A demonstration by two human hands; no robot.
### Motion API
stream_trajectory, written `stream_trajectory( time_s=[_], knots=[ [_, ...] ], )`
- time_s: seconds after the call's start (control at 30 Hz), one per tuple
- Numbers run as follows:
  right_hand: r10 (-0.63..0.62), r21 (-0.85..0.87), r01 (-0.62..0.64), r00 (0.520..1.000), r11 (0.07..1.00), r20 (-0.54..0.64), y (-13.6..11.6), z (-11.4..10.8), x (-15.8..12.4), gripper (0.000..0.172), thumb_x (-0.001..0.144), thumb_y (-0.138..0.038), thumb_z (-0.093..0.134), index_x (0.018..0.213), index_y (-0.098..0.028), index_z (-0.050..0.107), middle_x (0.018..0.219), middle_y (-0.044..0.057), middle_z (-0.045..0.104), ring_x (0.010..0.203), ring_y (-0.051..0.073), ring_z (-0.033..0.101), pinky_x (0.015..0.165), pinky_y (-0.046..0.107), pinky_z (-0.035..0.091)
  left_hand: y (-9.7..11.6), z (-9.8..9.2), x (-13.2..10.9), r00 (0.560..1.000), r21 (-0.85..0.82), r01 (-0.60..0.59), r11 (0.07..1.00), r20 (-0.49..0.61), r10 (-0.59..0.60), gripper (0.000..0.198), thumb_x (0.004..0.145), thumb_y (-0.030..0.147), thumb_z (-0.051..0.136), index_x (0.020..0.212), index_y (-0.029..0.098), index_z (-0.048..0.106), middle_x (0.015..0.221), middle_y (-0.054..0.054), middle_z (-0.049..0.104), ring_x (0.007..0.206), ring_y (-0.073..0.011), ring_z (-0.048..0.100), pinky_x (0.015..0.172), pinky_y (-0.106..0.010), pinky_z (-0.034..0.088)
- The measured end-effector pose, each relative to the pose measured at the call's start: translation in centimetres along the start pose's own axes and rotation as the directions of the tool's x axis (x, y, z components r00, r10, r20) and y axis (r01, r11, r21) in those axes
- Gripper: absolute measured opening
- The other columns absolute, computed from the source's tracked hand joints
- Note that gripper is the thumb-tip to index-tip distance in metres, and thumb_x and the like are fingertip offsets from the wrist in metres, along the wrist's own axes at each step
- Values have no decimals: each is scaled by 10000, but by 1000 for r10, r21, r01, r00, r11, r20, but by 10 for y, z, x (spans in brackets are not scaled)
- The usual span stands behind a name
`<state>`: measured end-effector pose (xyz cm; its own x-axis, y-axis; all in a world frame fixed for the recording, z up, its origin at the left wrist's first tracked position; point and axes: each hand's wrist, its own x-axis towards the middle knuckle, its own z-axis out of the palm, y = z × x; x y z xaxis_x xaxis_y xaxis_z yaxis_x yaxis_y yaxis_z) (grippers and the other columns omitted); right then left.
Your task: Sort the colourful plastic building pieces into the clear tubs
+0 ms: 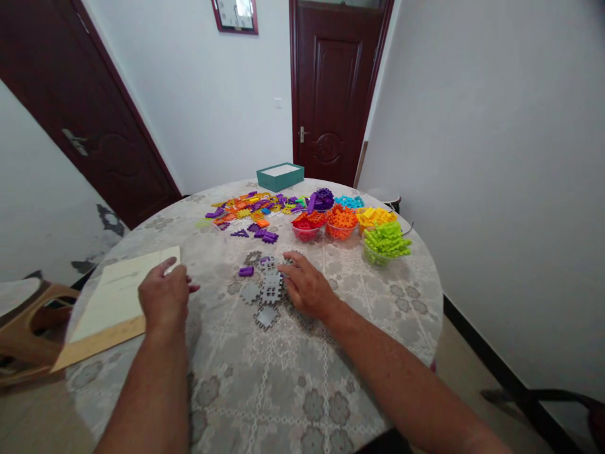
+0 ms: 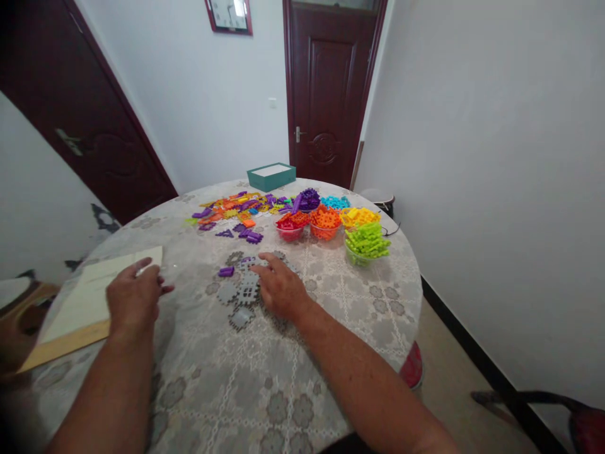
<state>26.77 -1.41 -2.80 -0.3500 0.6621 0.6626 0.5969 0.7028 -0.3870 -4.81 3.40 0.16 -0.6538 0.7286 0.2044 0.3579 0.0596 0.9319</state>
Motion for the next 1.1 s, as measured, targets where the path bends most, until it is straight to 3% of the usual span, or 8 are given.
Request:
stream_trajectory(
  time_s=[0.1, 0.27, 0.73, 0.9, 1.1],
  knots=[
    [35, 7, -36, 999, 999, 25, 1, 2, -3, 379, 974, -108, 554, 1332, -193, 649, 1539, 169, 493, 1229, 237, 640, 1130, 444, 529, -9, -6, 10, 995, -32, 18, 999, -100, -21, 628, 797, 315, 615, 1396, 135, 664, 744, -19, 648, 543, -146, 636, 482, -266, 580],
    [33, -2, -33, 998, 999, 59, 5, 5, -8, 346, 996, -134, 529, 1305, -208, 666, 1528, 155, 504, 1319, 257, 601, 1150, 477, 519, -16, -7, 13, 991, -37, 9, 999, -132, -13, 630, 860, 338, 617, 1442, 98, 596, 751, -24, 673, 505, -129, 607, 471, -241, 544],
    [39, -40, -35, 994, 999, 101, 0, 4, -5, 310, 980, -112, 541, 1257, -163, 671, 1528, 189, 500, 1248, 236, 638, 1137, 443, 524, -43, 5, 35, 978, -287, 134, 949, -113, -173, 785, 846, 383, 697, 1533, 113, 432, 843, -9, 661, 557, -98, 585, 513, -233, 566],
    [29, -34, -25, 995, 999, 98, -1, 5, -5, 328, 965, -104, 561, 1262, -177, 679, 1512, 175, 520, 1402, 260, 535, 1164, 456, 501, -42, 6, 34, 981, -323, 127, 938, -101, -168, 773, 841, 378, 733, 1510, 97, 465, 848, -33, 684, 553, -110, 588, 474, -240, 555],
    [26, -39, -22, 996, 999, 87, -2, 2, -3, 305, 970, -106, 553, 1239, -155, 690, 1499, 188, 533, 1372, 257, 555, 1164, 449, 499, -41, 7, 34, 979, -402, 145, 904, -74, -190, 709, 909, 370, 680, 1514, 92, 438, 876, -59, 707, 562, -111, 602, 474, -249, 572]
  ],
)
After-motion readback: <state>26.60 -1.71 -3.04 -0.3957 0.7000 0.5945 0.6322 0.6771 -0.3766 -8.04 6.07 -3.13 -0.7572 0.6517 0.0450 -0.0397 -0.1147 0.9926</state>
